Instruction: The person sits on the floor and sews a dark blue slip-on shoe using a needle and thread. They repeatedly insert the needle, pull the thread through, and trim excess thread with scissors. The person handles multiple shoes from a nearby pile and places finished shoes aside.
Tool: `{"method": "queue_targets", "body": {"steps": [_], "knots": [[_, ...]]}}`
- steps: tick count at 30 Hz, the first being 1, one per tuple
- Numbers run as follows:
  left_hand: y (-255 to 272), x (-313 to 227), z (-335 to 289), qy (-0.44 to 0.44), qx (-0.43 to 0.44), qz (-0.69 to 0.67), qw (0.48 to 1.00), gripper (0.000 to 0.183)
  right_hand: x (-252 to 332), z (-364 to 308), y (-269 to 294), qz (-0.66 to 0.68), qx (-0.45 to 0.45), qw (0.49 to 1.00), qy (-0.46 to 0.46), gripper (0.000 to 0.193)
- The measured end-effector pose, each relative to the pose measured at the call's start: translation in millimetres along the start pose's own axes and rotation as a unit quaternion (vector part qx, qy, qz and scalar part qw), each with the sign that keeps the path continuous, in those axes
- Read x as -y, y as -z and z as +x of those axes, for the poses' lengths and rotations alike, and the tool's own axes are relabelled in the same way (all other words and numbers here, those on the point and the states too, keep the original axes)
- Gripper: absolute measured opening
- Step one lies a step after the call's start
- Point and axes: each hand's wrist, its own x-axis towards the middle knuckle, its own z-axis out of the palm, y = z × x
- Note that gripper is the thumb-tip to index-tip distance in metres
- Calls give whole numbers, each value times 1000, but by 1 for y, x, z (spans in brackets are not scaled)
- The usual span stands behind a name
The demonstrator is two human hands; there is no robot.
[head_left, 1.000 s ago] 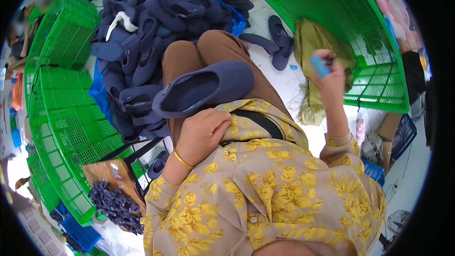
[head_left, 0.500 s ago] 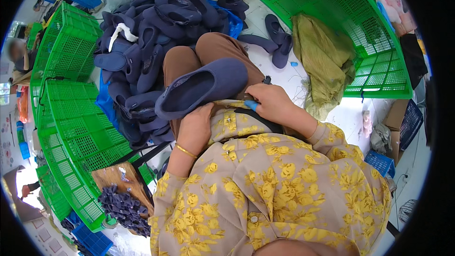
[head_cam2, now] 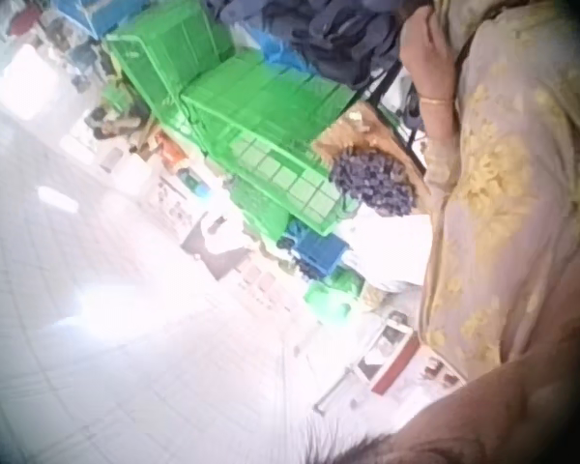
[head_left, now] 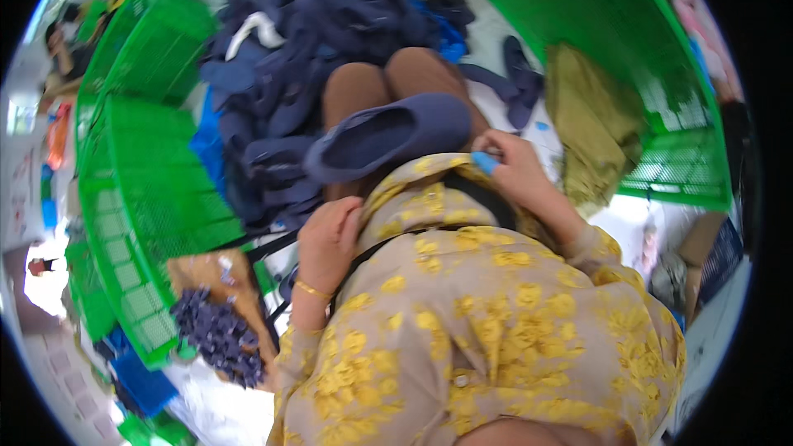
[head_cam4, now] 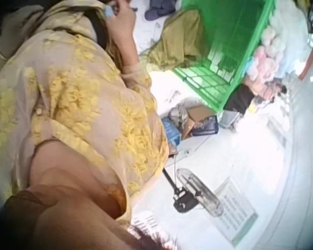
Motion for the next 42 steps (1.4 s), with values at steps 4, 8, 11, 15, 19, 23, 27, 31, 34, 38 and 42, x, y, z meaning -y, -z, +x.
{"method": "queue_targets", "body": {"steps": [4,8,11,15,19,23,27,31,34,38,42], "knots": [[15,6,-14,-30,-62,24,997,12,2,4,1,-24,-65,996,60,8],[43,15,-37,12,-174,53,983,15,12,9,-7,-21,-29,998,47,9],[73,35,-65,85,-326,201,920,18,13,14,-15,-1,-6,998,58,7],[114,80,-132,228,-404,444,766,43,7,18,-21,18,19,998,56,6],[116,92,-171,413,-346,474,696,64,14,18,-27,-11,24,997,67,7],[130,113,-183,442,-316,485,685,71,23,17,-29,-35,21,995,87,6],[132,107,-182,422,-319,520,671,67,23,15,-27,-19,11,997,79,7],[122,121,-194,359,-314,548,687,51,14,15,-27,-15,20,997,79,7],[126,128,-193,320,-337,529,710,32,8,14,-30,-13,17,996,88,6],[137,148,-202,257,-338,556,715,25,13,15,-29,-23,26,996,83,7],[145,154,-206,255,-340,554,716,13,8,15,-29,-19,22,995,98,8]]}}
